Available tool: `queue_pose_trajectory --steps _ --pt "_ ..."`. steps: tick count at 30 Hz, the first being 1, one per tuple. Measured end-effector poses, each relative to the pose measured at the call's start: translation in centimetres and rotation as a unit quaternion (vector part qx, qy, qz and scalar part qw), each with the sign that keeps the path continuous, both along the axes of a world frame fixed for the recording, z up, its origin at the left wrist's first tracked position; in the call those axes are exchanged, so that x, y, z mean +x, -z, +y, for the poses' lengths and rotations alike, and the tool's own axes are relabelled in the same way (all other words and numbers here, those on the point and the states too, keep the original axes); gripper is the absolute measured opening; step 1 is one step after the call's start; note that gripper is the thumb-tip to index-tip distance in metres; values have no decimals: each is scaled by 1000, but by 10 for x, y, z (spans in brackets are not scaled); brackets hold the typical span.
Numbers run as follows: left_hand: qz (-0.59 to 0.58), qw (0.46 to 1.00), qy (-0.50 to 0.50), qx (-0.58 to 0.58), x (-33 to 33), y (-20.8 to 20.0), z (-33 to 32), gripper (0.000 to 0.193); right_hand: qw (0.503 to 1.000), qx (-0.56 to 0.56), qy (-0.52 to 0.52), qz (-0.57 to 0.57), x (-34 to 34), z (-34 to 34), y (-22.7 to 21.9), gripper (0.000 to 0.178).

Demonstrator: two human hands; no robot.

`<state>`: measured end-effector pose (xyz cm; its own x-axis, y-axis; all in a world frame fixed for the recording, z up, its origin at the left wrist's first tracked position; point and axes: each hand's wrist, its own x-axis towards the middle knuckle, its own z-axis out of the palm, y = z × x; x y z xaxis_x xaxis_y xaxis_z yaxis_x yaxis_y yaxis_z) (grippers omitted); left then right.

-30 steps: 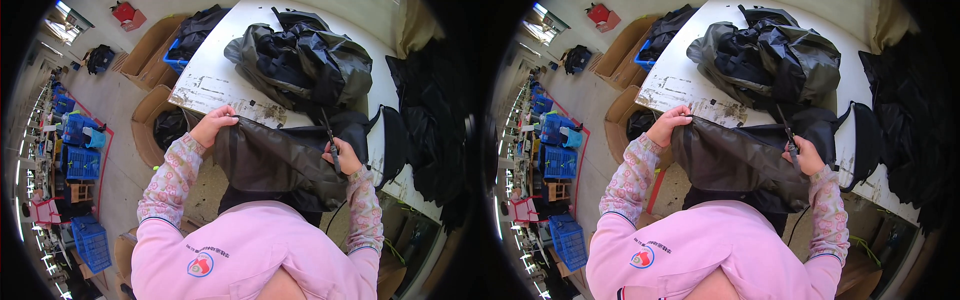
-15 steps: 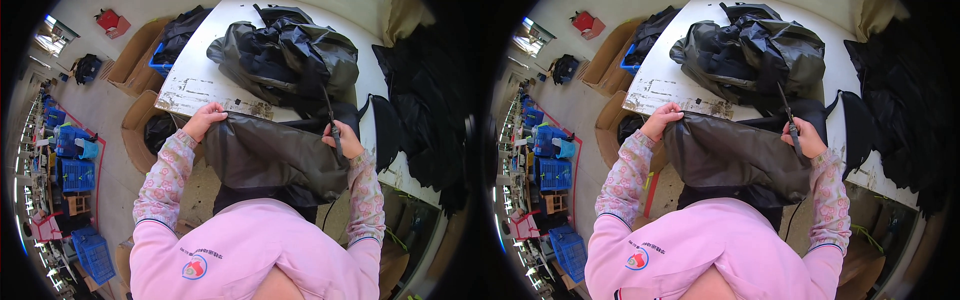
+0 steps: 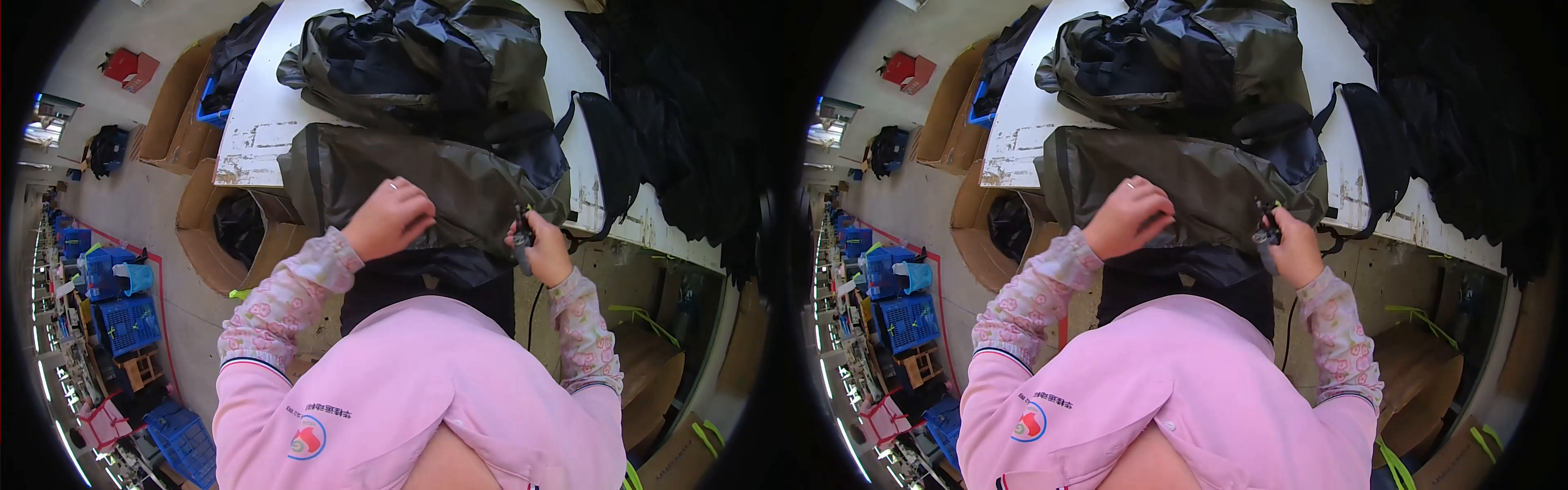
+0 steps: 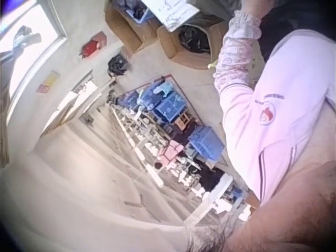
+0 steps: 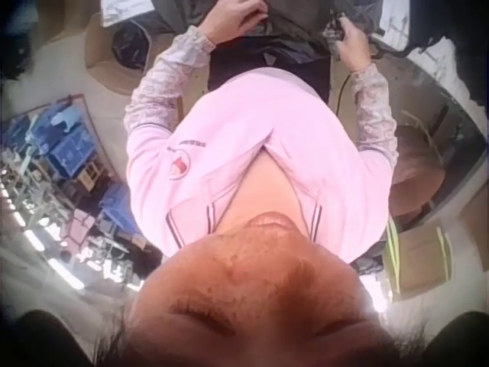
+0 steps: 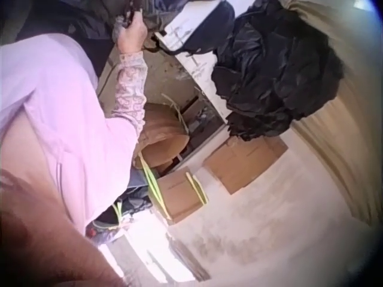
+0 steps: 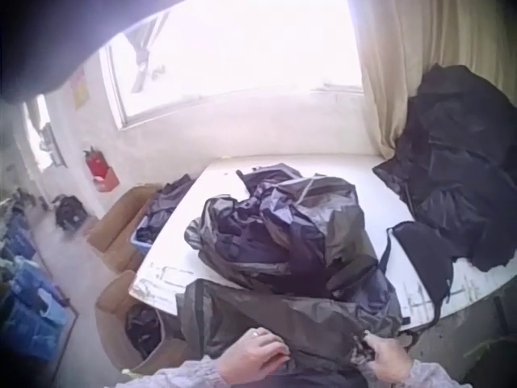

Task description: The recorder uses scissors to trim excess fabric or threads from large dark garment pieces laid out on a table.

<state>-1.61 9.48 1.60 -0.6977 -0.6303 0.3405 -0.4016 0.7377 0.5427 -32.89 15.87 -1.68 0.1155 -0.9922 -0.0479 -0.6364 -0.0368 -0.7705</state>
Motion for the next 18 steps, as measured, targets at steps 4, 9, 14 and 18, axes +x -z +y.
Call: queue_pose_trajectory --steps 4,9,14,18 --pt "-44 998 34 26 -39 58 37 17 995 29 32 90 17 34 30 31" --pt "-157 987 -3 17 -53 77 48 27 987 34 32 153 22 45 60 35" --pt "-209 976 -57 22 -19 81 48 33 994 34 69 73 1 49 75 34" --pt "-205 975 -81 16 4 80 55 33 995 0 98 -32 -13 47 79 31"
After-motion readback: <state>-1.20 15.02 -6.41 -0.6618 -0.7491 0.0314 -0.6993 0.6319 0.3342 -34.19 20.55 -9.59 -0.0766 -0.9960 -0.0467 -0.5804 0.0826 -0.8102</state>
